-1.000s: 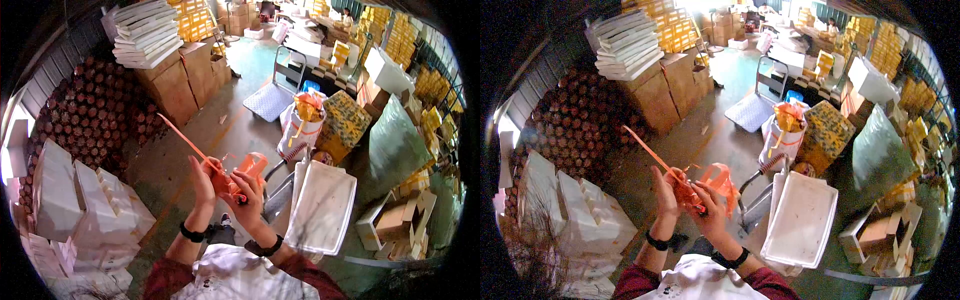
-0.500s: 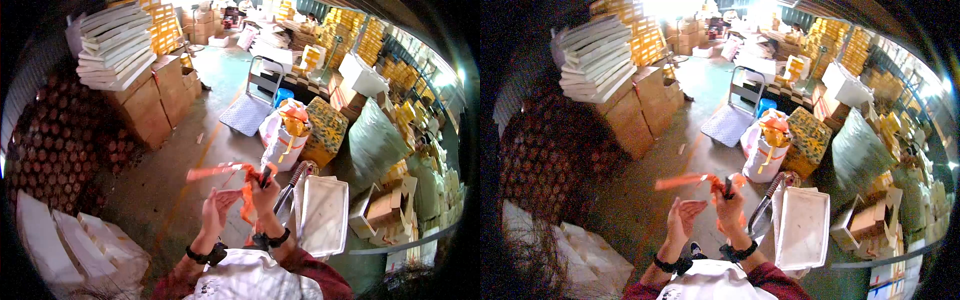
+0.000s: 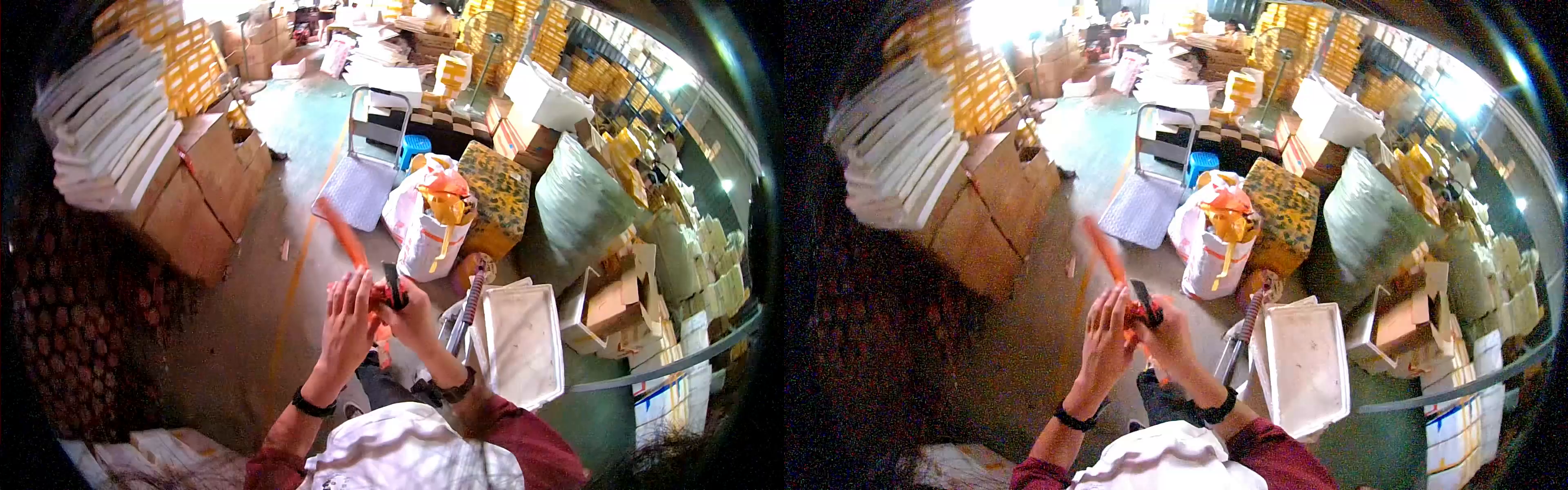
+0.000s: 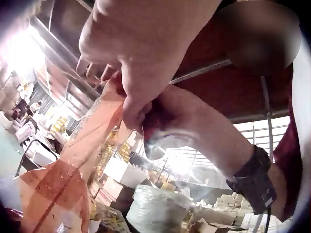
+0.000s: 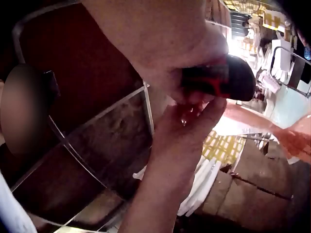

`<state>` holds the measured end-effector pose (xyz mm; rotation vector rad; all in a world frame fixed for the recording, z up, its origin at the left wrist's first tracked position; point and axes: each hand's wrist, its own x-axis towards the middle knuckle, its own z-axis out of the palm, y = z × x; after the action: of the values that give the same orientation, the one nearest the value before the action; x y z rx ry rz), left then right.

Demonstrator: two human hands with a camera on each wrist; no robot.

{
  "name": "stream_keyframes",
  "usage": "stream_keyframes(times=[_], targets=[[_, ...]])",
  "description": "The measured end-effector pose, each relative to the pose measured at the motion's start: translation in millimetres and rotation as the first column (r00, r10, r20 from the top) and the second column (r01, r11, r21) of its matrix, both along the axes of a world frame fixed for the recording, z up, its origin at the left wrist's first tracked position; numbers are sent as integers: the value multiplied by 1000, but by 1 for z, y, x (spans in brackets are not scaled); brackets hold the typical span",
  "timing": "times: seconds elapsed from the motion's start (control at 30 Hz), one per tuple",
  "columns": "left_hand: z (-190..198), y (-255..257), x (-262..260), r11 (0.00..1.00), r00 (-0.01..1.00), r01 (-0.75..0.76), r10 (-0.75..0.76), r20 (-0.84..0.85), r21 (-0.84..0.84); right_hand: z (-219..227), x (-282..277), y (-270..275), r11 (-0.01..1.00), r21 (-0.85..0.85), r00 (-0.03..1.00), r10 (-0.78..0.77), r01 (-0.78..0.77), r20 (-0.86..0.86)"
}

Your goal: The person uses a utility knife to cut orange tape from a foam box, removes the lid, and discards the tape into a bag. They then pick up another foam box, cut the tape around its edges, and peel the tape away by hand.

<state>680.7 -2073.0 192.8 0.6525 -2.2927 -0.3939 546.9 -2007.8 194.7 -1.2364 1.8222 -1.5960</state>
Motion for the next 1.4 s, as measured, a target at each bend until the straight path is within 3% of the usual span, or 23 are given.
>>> stream_keyframes(times=[0.03,0.07,0.17,0.3,0.37,0.43,0.53,0.6,0.63,0.7,0.73,0.77,0.8,0.83,0.9,0.97,1.03,1.1,1.17,1.23,1.27,1.3,1.4], targets=[[-2,-16,-10,999,998,37,-37,45,-11,-12,-11,-10,999,5,994,46,-47,102],[-2,-31,-21,989,995,93,-97,33,112,-30,-26,-19,998,41,996,47,-50,76],[-10,-84,-62,980,977,189,-194,88,64,-24,-58,-45,999,49,946,-3,-14,325],[0,-136,-130,957,965,262,-261,-22,123,-37,-109,-83,978,-125,963,-138,170,230],[6,-159,-164,904,935,355,-348,-70,240,-38,-141,-95,969,-128,941,-164,210,297],[6,-171,-194,810,904,421,-410,-121,409,-22,-168,-97,960,-115,913,-199,254,355],[-6,-189,-246,565,861,480,-450,-237,671,-24,-205,-95,937,-99,795,-224,334,563],[-8,-217,-291,408,791,599,-436,-430,689,-20,-233,-79,902,-33,734,-328,430,595],[-5,-231,-312,320,752,649,-406,-519,690,-16,-246,-67,878,-87,757,-351,471,551],[16,-281,-365,217,583,802,-487,-651,556,-21,-267,-47,756,-111,675,-495,645,548],[86,-263,-378,317,688,724,-401,-604,613,-25,-277,-33,718,-50,615,-556,694,559],[116,-278,-402,346,658,752,-436,-614,561,-29,-285,-20,673,14,550,-615,739,566],[144,-294,-435,449,676,735,-430,-598,509,-31,-289,-11,619,-18,510,-630,785,585],[188,-301,-462,455,657,752,-460,-598,476,-28,-291,-3,587,-17,458,-612,810,645],[269,-306,-499,783,826,536,-411,-385,316,-51,-296,17,525,39,379,-662,850,646],[311,-309,-533,859,849,474,-386,-362,195,-52,-292,23,423,184,254,-781,887,570],[318,-307,-568,760,710,630,-481,-513,160,-63,-288,29,375,202,232,-833,905,503],[306,-311,-598,619,533,774,-523,-665,134,-81,-286,31,315,228,155,-836,921,527],[271,-322,-629,561,427,822,-495,-756,98,-78,-284,20,210,249,43,-837,945,545],[208,-340,-656,616,434,781,-410,-802,108,-81,-286,8,69,310,-109,-847,948,521],[153,-372,-689,779,360,592,-486,-796,-207,-83,-287,2,31,314,-148,-836,949,529],[106,-370,-694,791,475,607,-287,-832,74,-86,-289,-2,0,321,-181,-826,947,534],[-68,-368,-725,734,666,551,-101,-739,397,-114,-292,-11,-107,270,-220,-876,957,430]])
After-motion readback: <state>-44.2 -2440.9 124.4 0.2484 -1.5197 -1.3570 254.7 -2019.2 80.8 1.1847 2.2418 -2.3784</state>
